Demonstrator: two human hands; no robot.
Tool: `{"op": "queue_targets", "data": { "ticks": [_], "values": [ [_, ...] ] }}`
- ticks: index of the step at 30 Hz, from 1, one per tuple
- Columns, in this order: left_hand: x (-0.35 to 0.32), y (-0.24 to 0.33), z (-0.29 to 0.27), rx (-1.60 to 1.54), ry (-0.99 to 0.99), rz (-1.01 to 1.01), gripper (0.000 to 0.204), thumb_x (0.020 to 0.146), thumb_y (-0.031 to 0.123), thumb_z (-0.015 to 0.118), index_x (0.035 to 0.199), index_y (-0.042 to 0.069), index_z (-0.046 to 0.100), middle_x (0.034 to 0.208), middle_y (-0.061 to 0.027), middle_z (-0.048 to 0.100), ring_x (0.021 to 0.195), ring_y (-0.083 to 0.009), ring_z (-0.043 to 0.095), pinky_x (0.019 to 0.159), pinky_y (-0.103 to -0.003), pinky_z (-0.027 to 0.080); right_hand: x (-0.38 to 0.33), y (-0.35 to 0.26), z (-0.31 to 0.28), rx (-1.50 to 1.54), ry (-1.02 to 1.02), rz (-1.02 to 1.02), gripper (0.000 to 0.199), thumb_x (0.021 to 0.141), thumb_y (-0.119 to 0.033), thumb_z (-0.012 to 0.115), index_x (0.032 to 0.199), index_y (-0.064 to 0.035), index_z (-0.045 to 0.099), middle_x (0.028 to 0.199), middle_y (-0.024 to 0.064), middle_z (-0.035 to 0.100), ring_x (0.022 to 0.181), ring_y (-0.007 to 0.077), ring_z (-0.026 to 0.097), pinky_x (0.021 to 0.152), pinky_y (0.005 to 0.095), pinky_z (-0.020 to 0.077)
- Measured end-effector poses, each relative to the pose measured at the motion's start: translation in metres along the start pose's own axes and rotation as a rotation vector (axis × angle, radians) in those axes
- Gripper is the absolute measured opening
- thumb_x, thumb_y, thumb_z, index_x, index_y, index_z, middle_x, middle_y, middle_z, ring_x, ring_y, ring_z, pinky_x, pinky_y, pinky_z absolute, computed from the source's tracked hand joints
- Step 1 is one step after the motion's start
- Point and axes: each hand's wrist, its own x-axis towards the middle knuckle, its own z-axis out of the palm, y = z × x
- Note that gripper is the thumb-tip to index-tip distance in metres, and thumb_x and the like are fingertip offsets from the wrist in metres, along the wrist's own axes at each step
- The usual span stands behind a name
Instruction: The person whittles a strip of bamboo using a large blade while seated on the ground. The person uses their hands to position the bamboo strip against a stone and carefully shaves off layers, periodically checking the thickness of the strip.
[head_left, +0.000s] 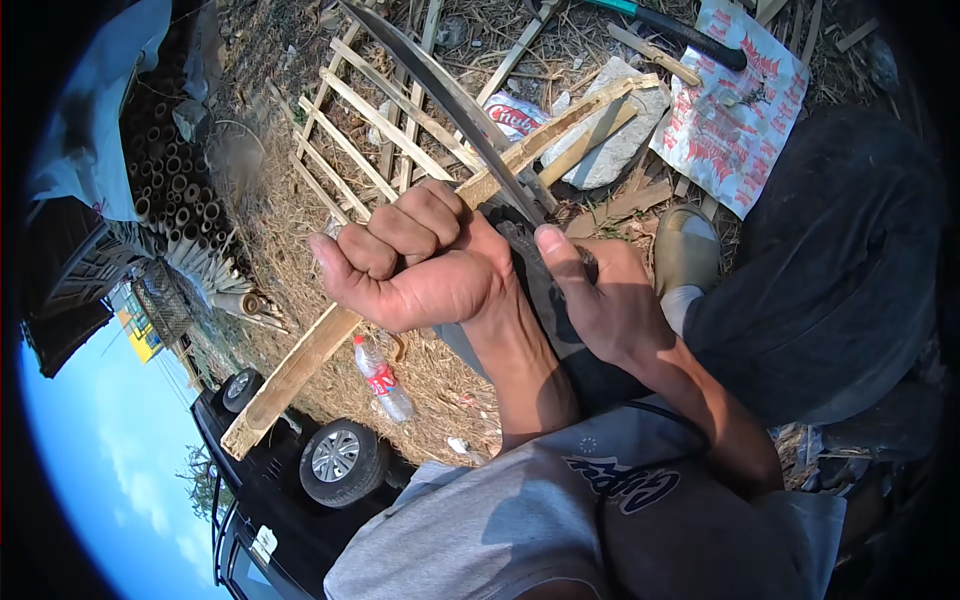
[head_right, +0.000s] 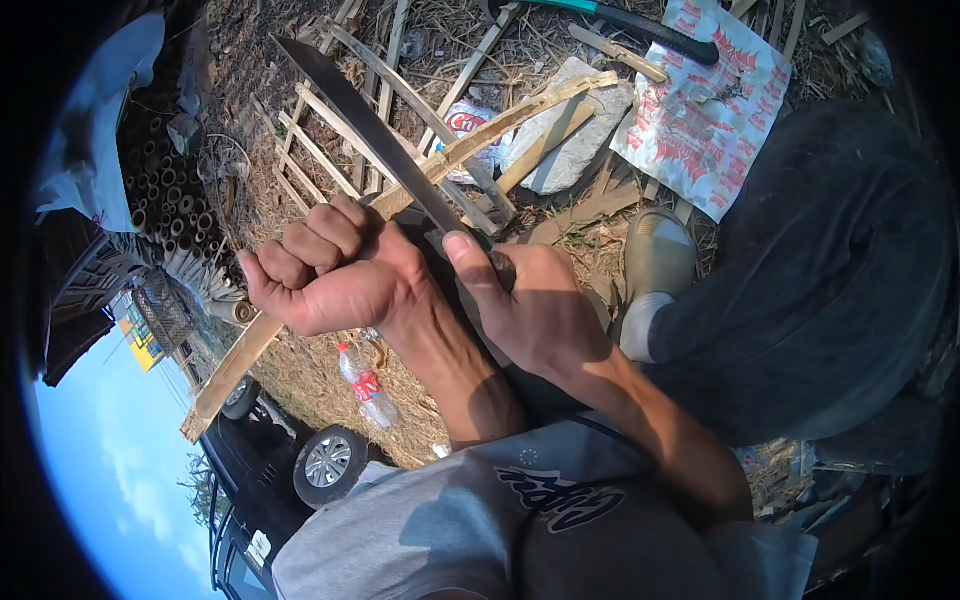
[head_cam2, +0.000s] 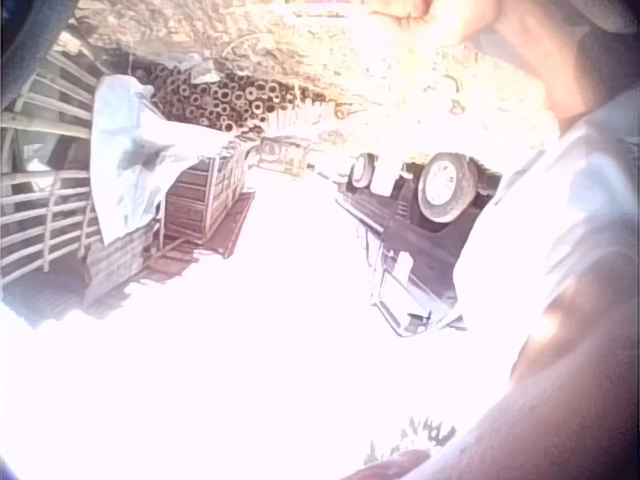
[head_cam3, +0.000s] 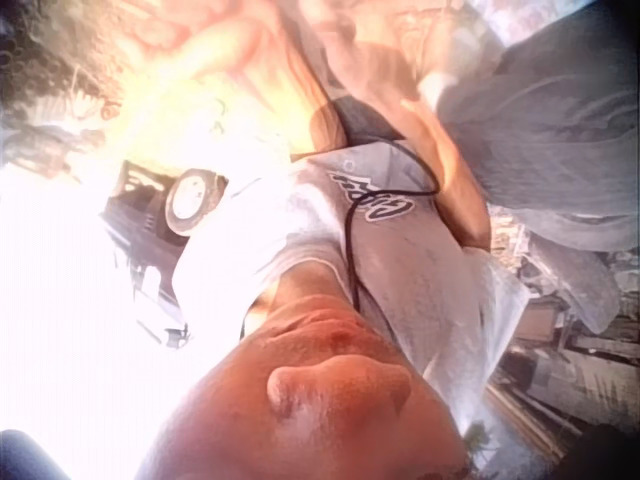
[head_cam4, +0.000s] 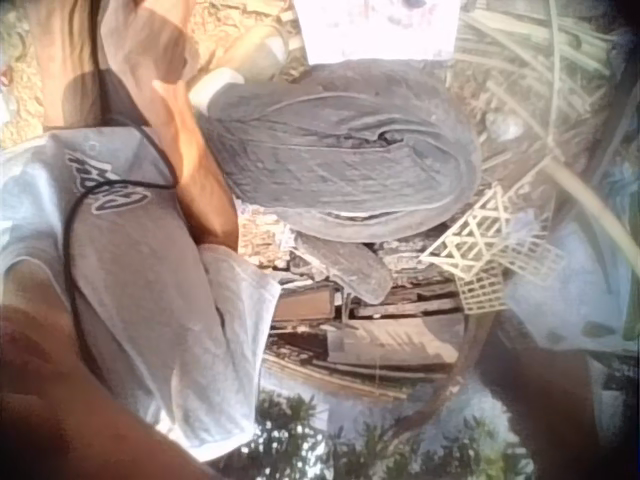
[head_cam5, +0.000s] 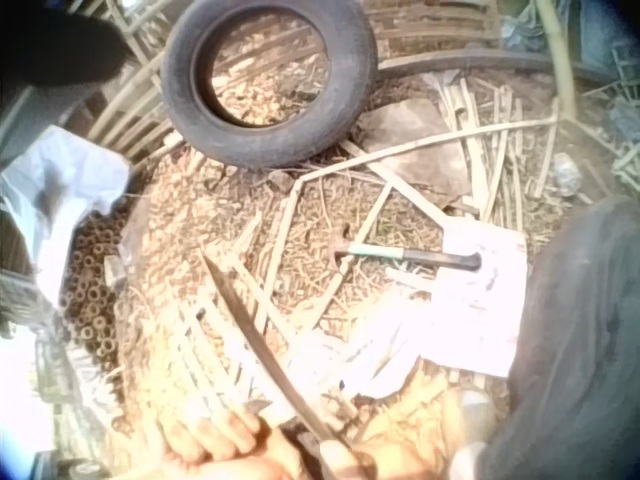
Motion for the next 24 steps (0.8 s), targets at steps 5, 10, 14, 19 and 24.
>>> {"op": "queue_targets", "data": {
  "ticks": [5,10,14,19,24],
  "values": [
    [-0.004,0.002,-0.004,0.033,0.002,0.023,0.052,0.105,0.034,0.029,0.057,0.021,0.018,0.041,0.005,0.013,0.035,-0.0096,0.006,0.035,-0.027,0.009,0.02,0.015,-0.014,-0.072,-0.027,0.089,0.069,0.099,-0.052,0.049,0.065,0.0064,0.058,0.059,0.0263,0.051,0.06,0.0428,0.055,0.062,0.0478,0.0437],
    [-0.007,0.001,0.005,-0.034,-0.062,-0.003,0.051,0.105,0.035,0.03,0.057,0.021,0.018,0.042,0.0045,0.013,0.036,-0.0098,0.005,0.036,-0.028,0.008,0.014,0.02,-0.01,-0.069,0.073,-0.013,0.064,0.1,-0.051,0.05,0.077,0.007,0.064,0.057,0.0239,0.052,0.057,0.0414,0.053,0.06,0.0468,0.0437],
    [-0.003,-0.001,0.001,-0.006,-0.087,0.019,0.051,0.105,0.034,0.03,0.058,0.021,0.018,0.041,0.0045,0.014,0.036,-0.0098,0.004,0.036,-0.028,0.009,0.018,0.013,-0.021,-0.085,0.02,0.094,0.063,0.1,-0.051,0.05,0.08,0.0074,0.065,0.06,0.0247,0.054,0.058,0.0396,0.054,0.061,0.0453,0.0443],
    [-0.008,-0.002,0.008,-0.008,-0.097,0.031,0.051,0.105,0.034,0.03,0.057,0.02,0.019,0.042,0.0048,0.014,0.036,-0.0091,0.005,0.036,-0.028,0.008,0.02,0.048,-0.019,-0.101,0.131,0.033,0.07,0.098,-0.057,0.051,0.073,0.0081,0.063,0.057,0.0235,0.053,0.054,0.0327,0.047,0.061,0.0447,0.0447],
    [-0.014,-0.005,0.017,-0.003,-0.124,0.033,0.051,0.105,0.034,0.032,0.057,0.02,0.02,0.041,0.0043,0.015,0.036,-0.0093,0.006,0.036,-0.027,0.008,0.024,0.067,-0.027,0.006,0.241,0.013,0.073,0.1,-0.056,0.046,0.07,0.009,0.06,0.053,0.0204,0.047,0.053,0.0294,0.044,0.058,0.0456,0.0419]
  ]
}}
